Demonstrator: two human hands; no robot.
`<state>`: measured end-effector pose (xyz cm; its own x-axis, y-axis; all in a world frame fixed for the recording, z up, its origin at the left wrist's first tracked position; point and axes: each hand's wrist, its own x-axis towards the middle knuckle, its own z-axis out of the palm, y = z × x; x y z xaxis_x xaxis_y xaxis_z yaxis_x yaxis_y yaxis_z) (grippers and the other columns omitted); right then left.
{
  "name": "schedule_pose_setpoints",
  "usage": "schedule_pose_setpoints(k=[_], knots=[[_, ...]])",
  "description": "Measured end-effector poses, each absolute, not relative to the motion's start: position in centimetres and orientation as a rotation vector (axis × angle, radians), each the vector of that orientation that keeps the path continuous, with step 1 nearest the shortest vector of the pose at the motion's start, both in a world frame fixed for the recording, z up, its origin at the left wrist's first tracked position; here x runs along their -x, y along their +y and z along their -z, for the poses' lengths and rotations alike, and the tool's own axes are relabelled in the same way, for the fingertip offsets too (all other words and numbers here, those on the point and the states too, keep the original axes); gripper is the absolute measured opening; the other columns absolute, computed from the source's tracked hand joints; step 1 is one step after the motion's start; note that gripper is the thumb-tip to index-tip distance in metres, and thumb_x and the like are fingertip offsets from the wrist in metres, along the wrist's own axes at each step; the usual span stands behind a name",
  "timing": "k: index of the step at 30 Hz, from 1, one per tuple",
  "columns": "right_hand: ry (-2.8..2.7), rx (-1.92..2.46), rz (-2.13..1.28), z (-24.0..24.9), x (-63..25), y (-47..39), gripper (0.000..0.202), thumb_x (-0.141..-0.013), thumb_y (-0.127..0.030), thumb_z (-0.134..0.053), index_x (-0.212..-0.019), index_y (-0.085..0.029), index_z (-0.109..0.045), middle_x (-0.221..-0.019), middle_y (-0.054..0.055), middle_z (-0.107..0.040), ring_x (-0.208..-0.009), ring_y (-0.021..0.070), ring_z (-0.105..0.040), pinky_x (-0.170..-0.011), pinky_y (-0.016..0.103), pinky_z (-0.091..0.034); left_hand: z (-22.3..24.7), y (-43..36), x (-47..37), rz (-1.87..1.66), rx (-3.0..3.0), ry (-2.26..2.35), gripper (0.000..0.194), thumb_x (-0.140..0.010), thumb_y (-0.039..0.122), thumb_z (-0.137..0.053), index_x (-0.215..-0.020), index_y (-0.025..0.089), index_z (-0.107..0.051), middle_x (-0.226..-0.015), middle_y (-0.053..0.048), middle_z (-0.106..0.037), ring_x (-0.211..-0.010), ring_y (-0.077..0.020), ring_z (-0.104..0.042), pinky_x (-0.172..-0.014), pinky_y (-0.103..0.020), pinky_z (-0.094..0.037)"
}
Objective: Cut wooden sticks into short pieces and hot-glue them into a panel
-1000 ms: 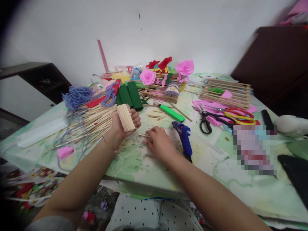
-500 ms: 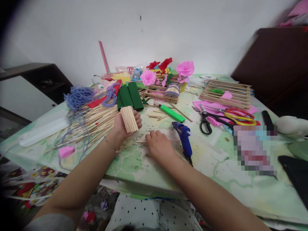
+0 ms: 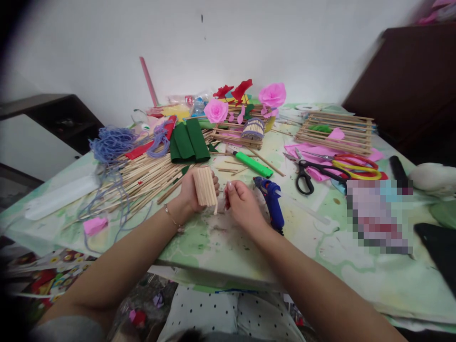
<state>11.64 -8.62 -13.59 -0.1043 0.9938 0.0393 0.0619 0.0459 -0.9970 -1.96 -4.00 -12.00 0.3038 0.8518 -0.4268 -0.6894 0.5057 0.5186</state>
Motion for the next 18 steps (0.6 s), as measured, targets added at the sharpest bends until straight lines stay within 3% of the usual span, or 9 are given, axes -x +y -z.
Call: schedule_pose_setpoints(k=[3,6,8,12,18], knots=[[-1.329,1.239,-1.228,14.4,-11.2,-8.2,0.026,-0.090,-0.044,-0.035,-0.077,-0.023,-0.043,-0.063,-0.002,-0.049,-0.053,0.0138,-0.049,-0.052,0.028,-0.040,12.6,-3.8,1.1,-1.084,-0.260,0.807,0.030,-0.080,0.037,-0.043,-0.062,0.016,-0.054,-0.047,-0.002,-0.052,-0.040,-0.0157,-0.051,-0.041,-0.026,-0.043],[-1.359,1.286,-1.058,14.0,-11.7,-9.1,0.019,-0.089,-0.040,-0.042,-0.082,-0.023,-0.043,-0.068,-0.001,-0.049,-0.058,0.0145,-0.047,-0.056,0.029,-0.038,13.0,-3.2,1.2,-1.184,-0.236,0.785,0.031,-0.080,0.038,-0.042,-0.063,0.016,-0.055,-0.048,-0.002,-0.052,-0.042,-0.0149,-0.052,-0.044,-0.025,-0.044],[-1.717,1.111,-0.829,13.4,-12.1,-10.3,0.017,-0.089,-0.039,-0.046,-0.084,-0.023,-0.047,-0.073,0.000,-0.052,-0.065,0.0154,-0.047,-0.061,0.030,-0.036,13.1,-2.7,1.7,-1.221,-0.220,0.758,0.031,-0.081,0.039,-0.042,-0.064,0.017,-0.055,-0.048,-0.001,-0.051,-0.041,-0.0139,-0.051,-0.045,-0.024,-0.044],[-2.790,0.267,-0.431,13.2,-12.0,-12.1,0.023,-0.093,-0.038,-0.045,-0.082,-0.021,-0.056,-0.080,0.004,-0.058,-0.074,0.0180,-0.047,-0.066,0.032,-0.035,13.4,-2.0,2.7,-1.227,-0.221,0.740,0.033,-0.083,0.039,-0.039,-0.064,0.017,-0.055,-0.049,0.000,-0.049,-0.040,-0.0131,-0.050,-0.044,-0.024,-0.042],[-2.961,0.412,-0.369,12.9,-11.6,-11.6,0.029,-0.095,-0.036,-0.044,-0.083,-0.018,-0.062,-0.084,0.006,-0.060,-0.078,0.0182,-0.049,-0.067,0.031,-0.038,13.2,-2.1,3.0,-1.202,-0.256,0.749,0.031,-0.081,0.040,-0.042,-0.067,0.016,-0.056,-0.048,0.000,-0.048,-0.040,-0.0128,-0.048,-0.042,-0.023,-0.041]])
